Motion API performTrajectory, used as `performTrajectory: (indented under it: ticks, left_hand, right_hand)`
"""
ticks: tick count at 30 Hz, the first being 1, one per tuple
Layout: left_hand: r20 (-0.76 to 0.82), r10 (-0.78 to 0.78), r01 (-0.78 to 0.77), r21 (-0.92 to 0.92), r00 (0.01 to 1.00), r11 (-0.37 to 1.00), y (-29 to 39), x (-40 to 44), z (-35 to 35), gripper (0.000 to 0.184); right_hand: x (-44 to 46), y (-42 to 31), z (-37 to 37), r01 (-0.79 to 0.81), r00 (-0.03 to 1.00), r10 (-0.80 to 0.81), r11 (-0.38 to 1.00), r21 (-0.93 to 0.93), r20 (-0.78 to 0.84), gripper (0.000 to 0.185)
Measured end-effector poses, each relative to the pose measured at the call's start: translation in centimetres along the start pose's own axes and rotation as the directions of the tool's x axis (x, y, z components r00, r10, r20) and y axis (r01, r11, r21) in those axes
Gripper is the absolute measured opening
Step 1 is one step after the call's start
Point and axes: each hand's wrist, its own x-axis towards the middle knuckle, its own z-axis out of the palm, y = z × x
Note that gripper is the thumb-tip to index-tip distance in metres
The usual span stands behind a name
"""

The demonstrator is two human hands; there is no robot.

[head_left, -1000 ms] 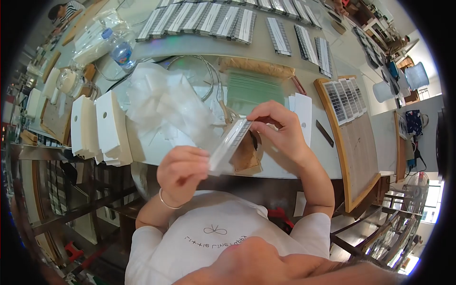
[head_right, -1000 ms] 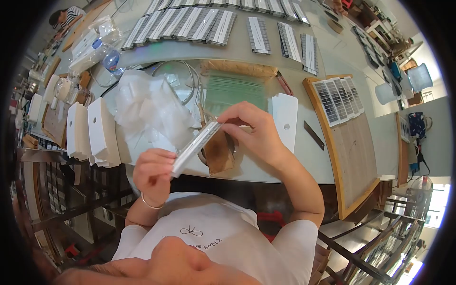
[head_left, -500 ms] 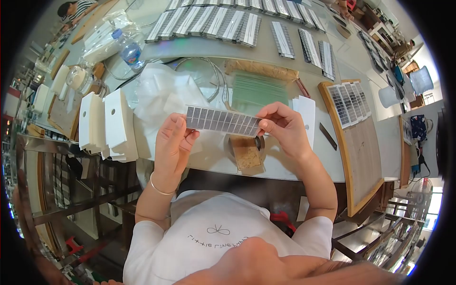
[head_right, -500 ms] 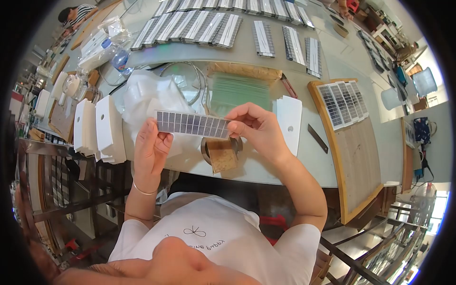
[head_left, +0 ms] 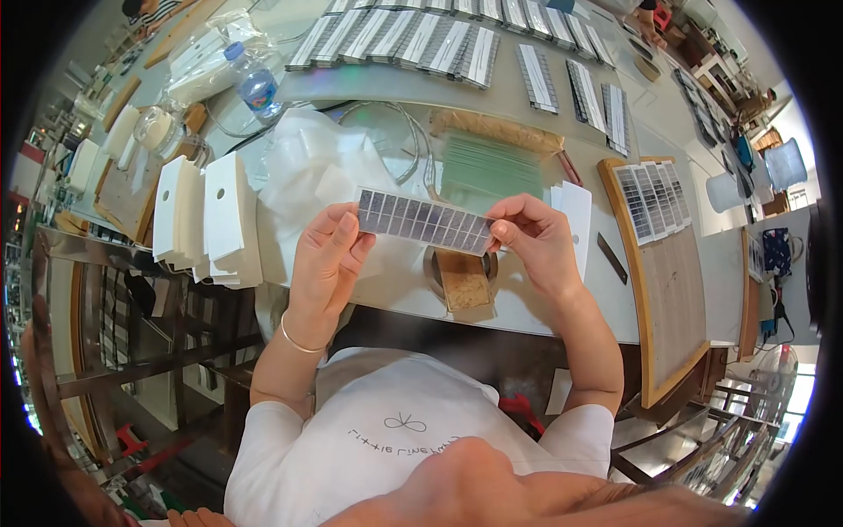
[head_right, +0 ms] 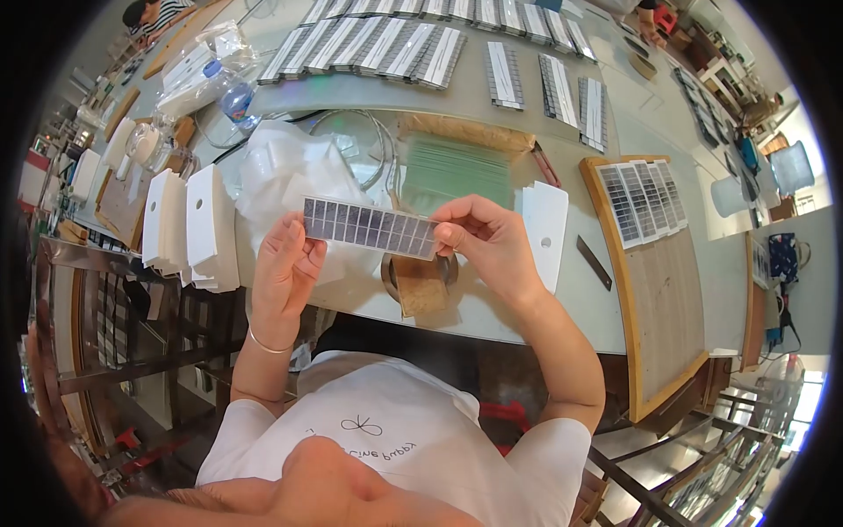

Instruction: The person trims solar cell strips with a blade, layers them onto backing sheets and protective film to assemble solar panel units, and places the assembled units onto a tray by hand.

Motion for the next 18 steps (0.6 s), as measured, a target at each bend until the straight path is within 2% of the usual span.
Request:
performTrajectory:
  ticks: [18]
  left_hand:
    - [-0.054, 0.008, -0.006, 0.023, 0.998, 1.000, 0.03, -0.18, 0.20, 0.022]
  right_hand:
    - [-0.03, 0.11, 0.09, 0.025, 1.000, -0.025, 0.999, -0.028, -0.009, 0.017]
